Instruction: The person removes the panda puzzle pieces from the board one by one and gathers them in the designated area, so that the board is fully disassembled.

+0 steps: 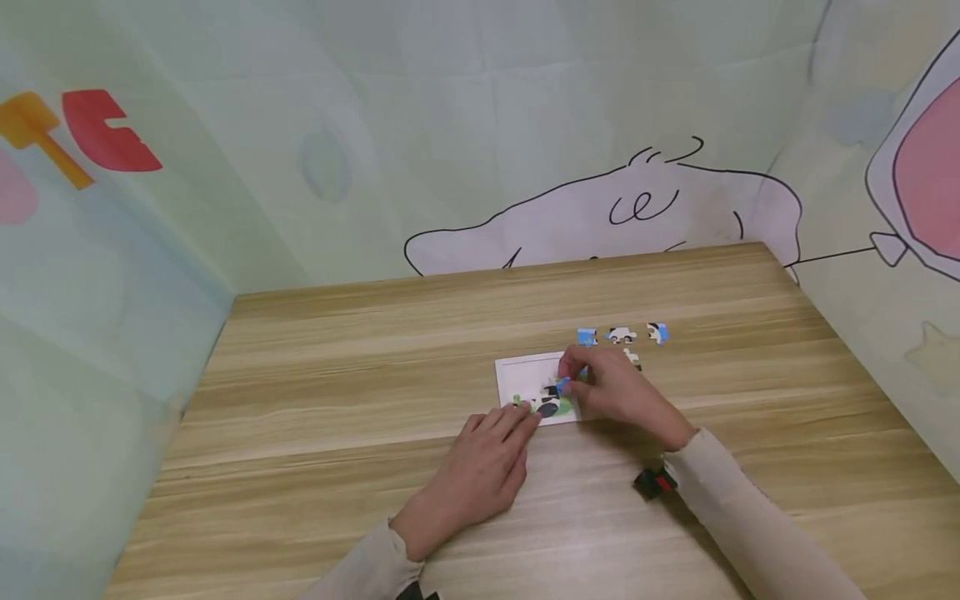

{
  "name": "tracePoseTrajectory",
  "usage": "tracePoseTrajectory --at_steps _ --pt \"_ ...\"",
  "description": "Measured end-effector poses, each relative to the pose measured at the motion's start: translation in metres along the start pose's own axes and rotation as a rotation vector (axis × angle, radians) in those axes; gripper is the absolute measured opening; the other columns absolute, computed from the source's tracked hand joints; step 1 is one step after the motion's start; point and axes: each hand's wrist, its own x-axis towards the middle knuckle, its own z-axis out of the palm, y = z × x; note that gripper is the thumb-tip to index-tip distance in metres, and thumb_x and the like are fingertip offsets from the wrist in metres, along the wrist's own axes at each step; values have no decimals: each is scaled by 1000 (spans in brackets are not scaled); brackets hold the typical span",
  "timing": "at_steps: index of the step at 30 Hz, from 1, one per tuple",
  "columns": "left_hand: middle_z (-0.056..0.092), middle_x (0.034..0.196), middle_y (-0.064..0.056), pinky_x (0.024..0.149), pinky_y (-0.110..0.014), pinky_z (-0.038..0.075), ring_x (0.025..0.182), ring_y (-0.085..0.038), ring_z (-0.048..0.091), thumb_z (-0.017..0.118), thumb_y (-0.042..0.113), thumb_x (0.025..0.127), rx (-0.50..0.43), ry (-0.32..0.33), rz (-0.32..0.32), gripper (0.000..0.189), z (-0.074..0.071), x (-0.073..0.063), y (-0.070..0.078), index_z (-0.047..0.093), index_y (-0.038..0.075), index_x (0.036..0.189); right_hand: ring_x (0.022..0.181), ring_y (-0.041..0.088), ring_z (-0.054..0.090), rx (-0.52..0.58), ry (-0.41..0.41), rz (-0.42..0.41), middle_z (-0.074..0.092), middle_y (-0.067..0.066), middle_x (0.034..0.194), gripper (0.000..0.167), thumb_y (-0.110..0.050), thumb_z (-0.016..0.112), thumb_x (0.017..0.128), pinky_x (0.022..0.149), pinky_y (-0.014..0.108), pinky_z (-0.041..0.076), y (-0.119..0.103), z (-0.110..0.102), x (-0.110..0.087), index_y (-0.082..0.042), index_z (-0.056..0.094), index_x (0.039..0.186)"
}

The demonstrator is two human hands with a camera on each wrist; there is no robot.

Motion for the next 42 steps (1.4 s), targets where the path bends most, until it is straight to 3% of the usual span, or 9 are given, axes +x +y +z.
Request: tracePoseTrajectory --at_steps 5,10,15,19,23,29,36,42 --pt "58 160 -3 106 -41 52 145 -21 56 55 30 107 6 4 3 51 -1 0 0 56 15 155 72 15 56 87 65 56 77 7 96 6 -9 76 97 67 27 45 8 -15 3 -12 72 100" --pt "57 161 -3 106 -42 51 146 -21 55 55 30 107 -3 -11 -4 52 -1 -1 0 54 16 157 72 16 59 106 86 128 77 18 98 9 -7 75 96 62 26 46 37 -54 -1 -3 73 103" --pt "57 161 -3 106 -41 52 146 -21 56 56 30 107 -8 -9 -3 52 0 -1 0 54 16 157 85 13 62 104 35 255 76 17 99 18 -9 77 96 69 24 46 73 -91 -14 3 73 109" --pt "59 160 -3 105 -41 52 144 -20 57 56 29 106 0 5 -3 51 1 -1 1 55 16 156 86 13 57 116 -46 343 73 11 99 23 -10 76 97 70 25 45 95 -107 -23 5 72 114" --pt "59 159 -3 105 -41 52 143 -20 57 57 29 106 -2 14 -8 51 1 0 1 56 17 156 86 15 55 52 -89 341 73 10 99 22 -11 77 96 71 26 44 104 -110 -26 4 74 112" --pt "57 153 -7 106 -41 51 140 -24 55 59 28 105 -15 27 -24 52 2 -1 2 56 17 155 86 18 61 -77 -60 262 75 14 94 14 -12 79 93 77 30 44 103 -107 -23 0 74 100" --pt "60 144 -3 101 -36 52 129 -20 56 59 28 104 82 2 -17 55 -1 -2 7 54 15 158 84 23 62 -133 -38 275 76 14 94 13 -13 79 93 74 32 44 91 -103 -20 -4 70 96" --pt "61 144 -6 92 -33 53 118 -19 58 63 30 101 148 -37 -19 60 -5 -3 16 54 11 158 73 15 55 -83 16 163 70 6 87 7 -14 72 99 63 28 43 60 -79 -10 -7 75 99"
